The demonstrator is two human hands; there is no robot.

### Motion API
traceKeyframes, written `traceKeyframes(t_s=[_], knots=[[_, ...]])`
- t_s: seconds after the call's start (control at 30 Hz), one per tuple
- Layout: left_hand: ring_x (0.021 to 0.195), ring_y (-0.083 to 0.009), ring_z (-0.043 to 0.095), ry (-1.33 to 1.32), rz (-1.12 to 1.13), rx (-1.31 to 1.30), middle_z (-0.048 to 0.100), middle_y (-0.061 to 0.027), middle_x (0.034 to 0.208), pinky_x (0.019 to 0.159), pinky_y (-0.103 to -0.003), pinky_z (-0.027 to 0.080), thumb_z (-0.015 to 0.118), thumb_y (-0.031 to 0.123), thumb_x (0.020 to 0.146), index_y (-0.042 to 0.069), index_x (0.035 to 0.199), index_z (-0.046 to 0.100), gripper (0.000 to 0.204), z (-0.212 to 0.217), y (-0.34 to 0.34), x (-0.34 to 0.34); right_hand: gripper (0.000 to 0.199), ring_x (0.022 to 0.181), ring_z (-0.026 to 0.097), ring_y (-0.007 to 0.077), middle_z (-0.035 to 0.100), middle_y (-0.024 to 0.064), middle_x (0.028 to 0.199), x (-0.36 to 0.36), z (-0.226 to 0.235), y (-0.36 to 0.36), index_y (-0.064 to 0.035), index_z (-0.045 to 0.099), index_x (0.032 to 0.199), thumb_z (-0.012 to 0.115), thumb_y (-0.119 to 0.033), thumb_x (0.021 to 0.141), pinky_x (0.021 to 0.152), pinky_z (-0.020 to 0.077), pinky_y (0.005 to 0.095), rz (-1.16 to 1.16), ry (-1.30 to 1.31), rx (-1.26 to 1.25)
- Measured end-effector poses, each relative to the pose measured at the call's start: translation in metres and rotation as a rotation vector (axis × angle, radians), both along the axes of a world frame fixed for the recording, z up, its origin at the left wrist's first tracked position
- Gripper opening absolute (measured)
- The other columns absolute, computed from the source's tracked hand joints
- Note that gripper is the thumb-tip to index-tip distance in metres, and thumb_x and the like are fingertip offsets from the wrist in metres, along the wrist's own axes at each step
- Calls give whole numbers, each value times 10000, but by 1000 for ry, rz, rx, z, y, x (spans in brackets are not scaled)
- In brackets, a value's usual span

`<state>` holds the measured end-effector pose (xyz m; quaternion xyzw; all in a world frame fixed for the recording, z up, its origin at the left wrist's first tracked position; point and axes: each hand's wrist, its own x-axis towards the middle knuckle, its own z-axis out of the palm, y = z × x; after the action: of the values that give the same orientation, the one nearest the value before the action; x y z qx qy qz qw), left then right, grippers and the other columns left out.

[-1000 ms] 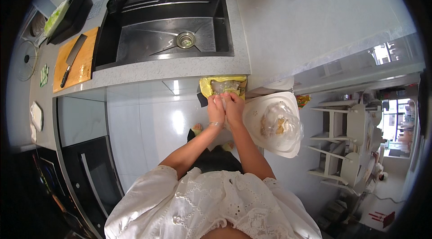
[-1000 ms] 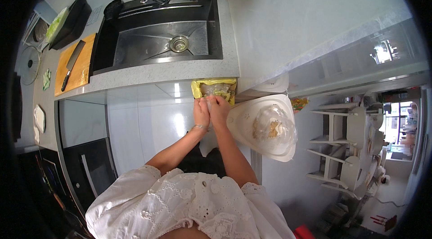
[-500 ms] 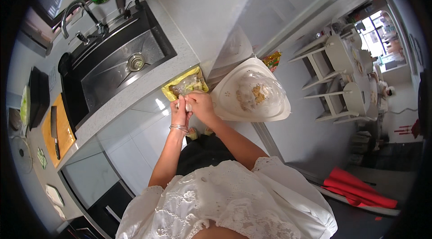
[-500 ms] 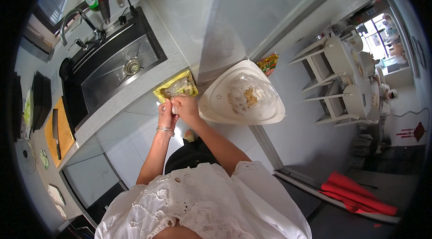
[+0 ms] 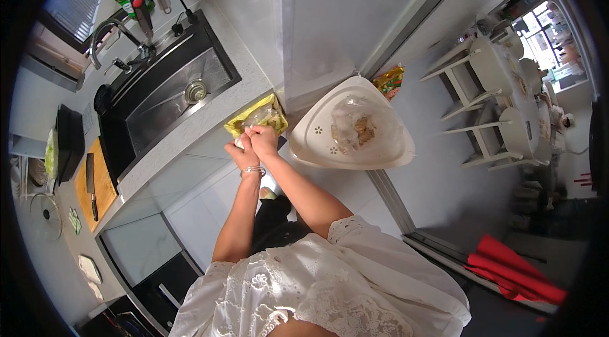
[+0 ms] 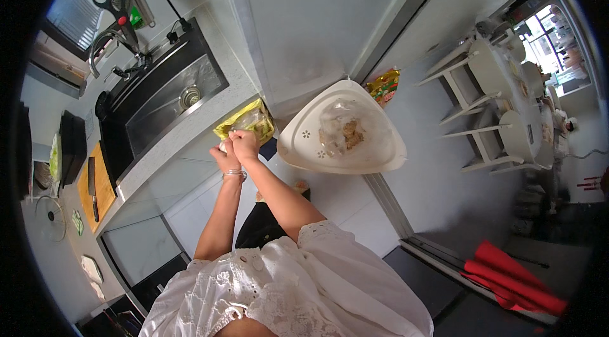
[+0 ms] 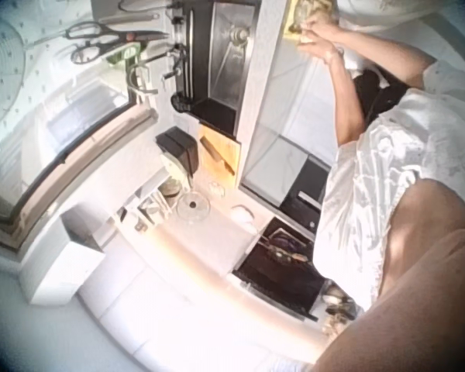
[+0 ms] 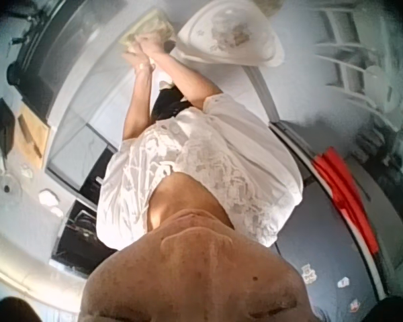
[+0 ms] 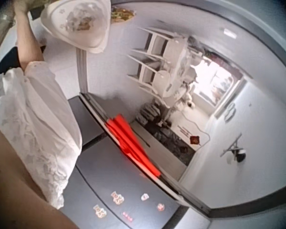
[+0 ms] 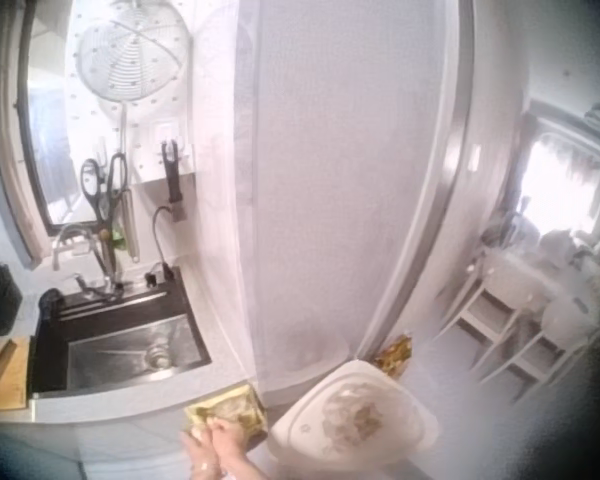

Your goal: The person fries a fish in a pan using a spatula, washes a cloth and a plate in the sink, then chops vegetables on a wooden cutting board with a knife and adds them to the pan before peeling and mincing garlic.

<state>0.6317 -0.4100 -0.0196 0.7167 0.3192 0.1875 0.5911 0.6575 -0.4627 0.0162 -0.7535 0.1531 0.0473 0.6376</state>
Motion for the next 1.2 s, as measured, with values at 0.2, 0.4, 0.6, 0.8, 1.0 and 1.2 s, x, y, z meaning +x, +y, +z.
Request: traceKeyframes(t_s=[0.2,0.4,0.6,0.8,1.0,1.2], knots=[[703,-163,516,-162,-252,75,509,-120,850,558,-306,465,467,222,865,21,1011,387,261,9,2,-15,72,552,522,119,603,82,665,35,-87,-5,26,615,735,543,23,742,510,428,231,-148,30,958],[691,-179,563,-166,-507,-978,549,-83,943,552,-241,463,412,333,908,83,1140,396,341,38,71,-23,128,548,552,184,616,86,674,61,-65,-6,-58,664,824,560,-85,756,548,436,317,197,-58,-437],[709,-204,573,-204,-559,-1219,552,-97,995,603,-266,484,357,372,917,87,1170,413,385,51,121,-33,180,785,589,309,620,131,858,59,-46,-3,-145,673,842,629,-232,690,665,457,400,393,-160,-847],[681,-203,578,-132,-503,-1151,553,-121,958,605,-264,519,389,312,917,45,1130,418,343,53,122,-28,216,770,593,282,624,120,852,52,-31,-11,-124,640,909,639,-226,719,687,466,374,485,-137,-943],[670,-147,573,48,-454,-962,575,-80,873,531,-234,506,462,339,886,19,1035,453,353,50,115,-23,247,847,584,163,619,93,960,31,-1,-6,-46,615,994,616,-155,772,737,457,274,554,-216,-85],[499,-102,519,237,-544,-801,563,-25,742,423,-168,439,460,484,844,95,906,501,396,63,98,-17,233,875,580,162,606,108,1010,-2,43,1,-39,630,980,630,-110,758,754,465,272,762,-202,287]])
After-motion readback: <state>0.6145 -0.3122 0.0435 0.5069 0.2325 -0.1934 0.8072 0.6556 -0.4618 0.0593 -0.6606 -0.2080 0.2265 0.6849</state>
